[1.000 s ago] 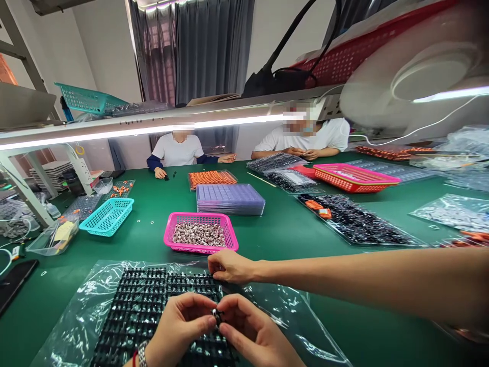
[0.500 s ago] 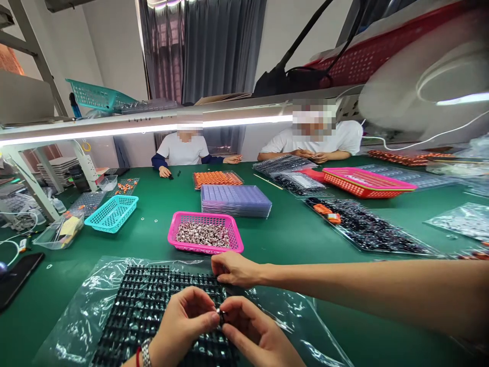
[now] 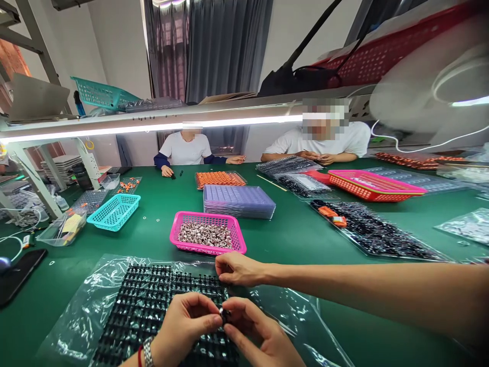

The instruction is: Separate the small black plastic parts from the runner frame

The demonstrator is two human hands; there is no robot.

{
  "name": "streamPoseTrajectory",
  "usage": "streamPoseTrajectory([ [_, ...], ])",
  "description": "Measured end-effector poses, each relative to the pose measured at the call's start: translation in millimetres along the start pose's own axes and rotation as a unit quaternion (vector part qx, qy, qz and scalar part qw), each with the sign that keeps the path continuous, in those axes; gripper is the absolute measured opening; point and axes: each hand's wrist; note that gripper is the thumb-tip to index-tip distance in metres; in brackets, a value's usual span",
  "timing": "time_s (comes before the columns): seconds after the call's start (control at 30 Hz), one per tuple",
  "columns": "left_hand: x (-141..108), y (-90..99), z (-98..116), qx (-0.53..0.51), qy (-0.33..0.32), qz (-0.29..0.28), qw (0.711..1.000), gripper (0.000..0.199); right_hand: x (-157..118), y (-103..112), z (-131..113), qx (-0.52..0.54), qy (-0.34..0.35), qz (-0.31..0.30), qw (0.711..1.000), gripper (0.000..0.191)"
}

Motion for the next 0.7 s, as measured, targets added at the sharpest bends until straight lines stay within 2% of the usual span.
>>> streamPoseTrajectory([
  [0.1, -0.6, 0.2, -1.1, 0.003, -0.001, 0.001, 1.0, 0.029, 0.4, -1.3, -0.3, 0.007, 0.006, 0.009, 1.0, 0.022],
  [0.2, -1.9, -0.2, -2.2, -0.002, -0.006, -0.006, 1.0, 0.028, 0.7, -1.9, -1.6, -0.002, 0.01, -0.014, 1.0, 0.021],
  [0.43, -5.2, -2.7, -7.0, 0.004, -0.061, -0.014, 0.998, 0.028, -0.6, -2.2, -1.3, -0.07, 0.029, -0.001, 0.997, 0.016],
  [0.57, -5.3, -1.9, -9.0, 0.009, -0.071, 0.001, 0.997, 0.025, -1.1, -4.6, 1.0, -0.009, -0.011, 0.003, 1.0, 0.023],
  [0.7, -3.6, -1.9, -8.0, -0.004, -0.063, 0.008, 0.998, 0.029, -1.3, -7.7, 2.2, 0.091, -0.063, 0.048, 0.993, 0.033],
])
Point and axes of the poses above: each hand's wrist, its own x-axis towards the middle knuckle, its own y-axis out of the back of the hand, z = x × y
